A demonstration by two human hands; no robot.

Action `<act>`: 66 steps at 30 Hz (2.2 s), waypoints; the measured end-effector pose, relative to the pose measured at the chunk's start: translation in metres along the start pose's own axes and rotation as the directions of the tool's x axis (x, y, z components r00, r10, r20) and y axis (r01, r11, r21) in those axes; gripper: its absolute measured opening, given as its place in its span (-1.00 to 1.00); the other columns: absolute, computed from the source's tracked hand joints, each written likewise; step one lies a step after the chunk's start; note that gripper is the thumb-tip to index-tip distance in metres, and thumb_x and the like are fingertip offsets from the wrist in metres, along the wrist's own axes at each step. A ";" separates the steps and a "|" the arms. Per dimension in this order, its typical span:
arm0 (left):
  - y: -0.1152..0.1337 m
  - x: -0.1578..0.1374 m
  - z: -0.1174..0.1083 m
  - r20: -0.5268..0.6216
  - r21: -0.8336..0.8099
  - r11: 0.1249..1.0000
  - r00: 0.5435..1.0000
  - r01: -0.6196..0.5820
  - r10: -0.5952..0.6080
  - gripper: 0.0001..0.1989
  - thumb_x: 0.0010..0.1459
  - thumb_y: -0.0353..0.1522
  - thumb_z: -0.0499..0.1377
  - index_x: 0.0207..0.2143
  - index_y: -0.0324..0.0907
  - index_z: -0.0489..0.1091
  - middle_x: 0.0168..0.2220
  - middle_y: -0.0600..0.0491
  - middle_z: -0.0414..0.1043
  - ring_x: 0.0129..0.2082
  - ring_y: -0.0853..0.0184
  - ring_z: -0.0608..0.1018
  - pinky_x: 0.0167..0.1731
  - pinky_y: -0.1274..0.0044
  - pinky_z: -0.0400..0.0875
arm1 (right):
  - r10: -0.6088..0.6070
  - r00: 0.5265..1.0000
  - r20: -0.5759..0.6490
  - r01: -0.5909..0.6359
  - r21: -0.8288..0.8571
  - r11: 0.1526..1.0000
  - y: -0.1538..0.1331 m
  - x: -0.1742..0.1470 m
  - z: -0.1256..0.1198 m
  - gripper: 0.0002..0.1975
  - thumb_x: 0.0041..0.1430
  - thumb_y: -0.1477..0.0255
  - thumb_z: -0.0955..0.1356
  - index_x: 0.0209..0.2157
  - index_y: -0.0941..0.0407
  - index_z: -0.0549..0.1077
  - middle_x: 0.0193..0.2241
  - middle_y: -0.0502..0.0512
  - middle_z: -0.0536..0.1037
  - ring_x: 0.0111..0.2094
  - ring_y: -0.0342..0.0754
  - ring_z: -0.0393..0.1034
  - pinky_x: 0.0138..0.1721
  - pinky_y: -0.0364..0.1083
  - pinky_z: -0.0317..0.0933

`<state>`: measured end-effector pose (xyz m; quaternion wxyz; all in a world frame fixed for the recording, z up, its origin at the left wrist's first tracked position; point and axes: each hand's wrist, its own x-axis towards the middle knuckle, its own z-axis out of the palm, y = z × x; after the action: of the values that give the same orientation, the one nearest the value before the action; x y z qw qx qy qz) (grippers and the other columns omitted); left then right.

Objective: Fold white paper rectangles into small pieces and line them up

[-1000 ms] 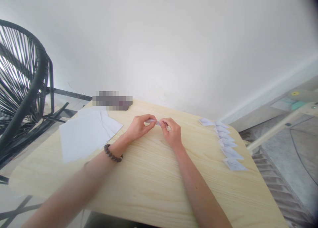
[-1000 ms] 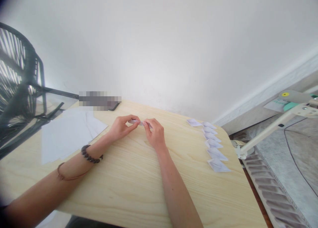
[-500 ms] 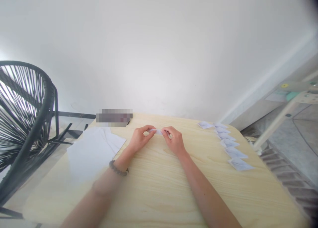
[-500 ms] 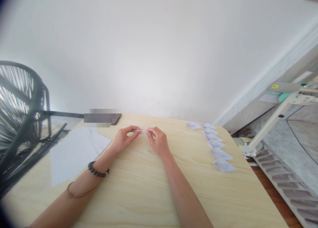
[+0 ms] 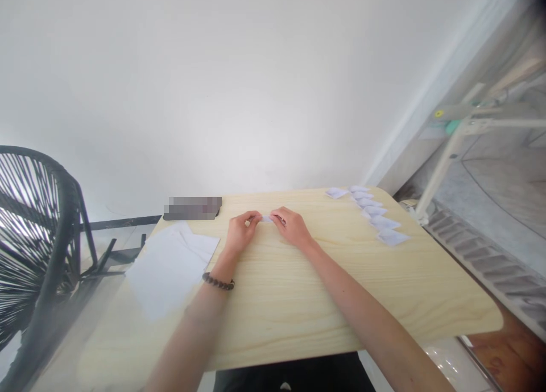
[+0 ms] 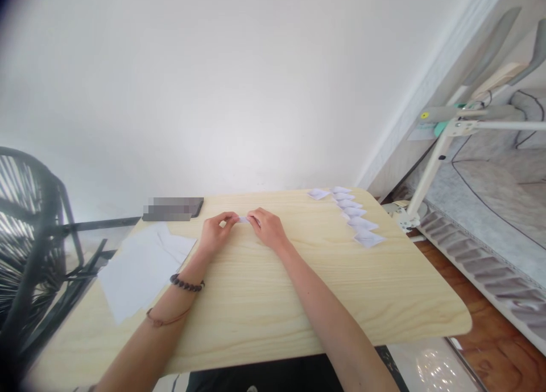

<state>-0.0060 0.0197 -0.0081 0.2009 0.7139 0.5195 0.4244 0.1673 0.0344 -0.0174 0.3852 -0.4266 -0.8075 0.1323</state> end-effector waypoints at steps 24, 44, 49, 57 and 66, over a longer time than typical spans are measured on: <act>0.002 0.004 0.009 0.116 0.179 0.980 0.991 -0.081 0.061 -0.79 0.15 -0.38 -0.13 -0.32 -0.18 0.28 -0.52 0.06 0.36 -0.50 0.35 0.40 -0.42 0.54 0.24 | 0.101 0.990 0.094 -0.080 -0.209 0.975 -0.003 0.005 0.004 -0.80 0.21 0.33 0.12 -0.25 0.09 0.28 -0.43 0.04 0.44 -0.42 -0.11 0.29 -0.42 -0.18 0.01; -0.003 0.004 0.006 0.031 0.103 0.994 0.998 0.042 -0.046 -0.70 0.11 -0.26 -0.06 -0.34 -0.20 0.41 -0.61 0.10 0.39 -0.62 0.44 0.36 -0.50 0.62 0.24 | 0.094 0.963 0.253 -0.115 0.069 0.991 0.014 0.018 -0.012 -0.63 0.11 0.24 0.18 -0.62 0.16 0.35 -0.70 -0.09 0.26 -0.62 -0.23 0.07 -0.53 -0.22 -0.07; 0.000 0.003 0.006 0.018 0.108 0.994 0.999 0.030 -0.033 -0.70 0.13 -0.26 -0.08 -0.28 -0.20 0.37 -0.56 0.08 0.41 -0.58 0.42 0.38 -0.48 0.61 0.24 | 0.166 0.958 0.233 -0.190 0.087 0.978 0.015 0.017 -0.011 -0.63 0.07 0.22 0.21 -0.63 0.17 0.38 -0.73 -0.09 0.24 -0.64 -0.23 0.07 -0.56 -0.21 -0.08; 0.005 0.000 0.004 -0.004 0.099 0.995 1.000 0.012 -0.011 -0.70 0.13 -0.29 -0.09 -0.19 -0.20 0.34 -0.49 0.04 0.42 -0.49 0.39 0.43 -0.42 0.58 0.28 | 0.192 0.979 0.070 -0.197 0.066 0.978 0.005 0.007 -0.004 -0.72 0.12 0.33 0.17 -0.52 0.16 0.38 -0.61 -0.04 0.35 -0.58 -0.20 0.13 -0.51 -0.21 -0.02; 0.006 -0.002 0.005 -0.006 0.097 0.995 1.000 0.019 -0.019 -0.74 0.11 -0.30 -0.06 -0.22 -0.20 0.33 -0.41 0.00 0.48 -0.46 0.36 0.46 -0.41 0.57 0.27 | 0.172 0.985 -0.014 -0.171 0.065 0.983 0.002 0.000 -0.002 -0.73 0.14 0.35 0.14 -0.44 0.16 0.37 -0.54 0.00 0.39 -0.51 -0.18 0.19 -0.45 -0.21 0.02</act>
<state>0.0010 0.0162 -0.0070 0.1687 0.7167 0.5467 0.3987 0.1696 0.0349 -0.0175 0.3935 -0.4833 -0.7595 0.1862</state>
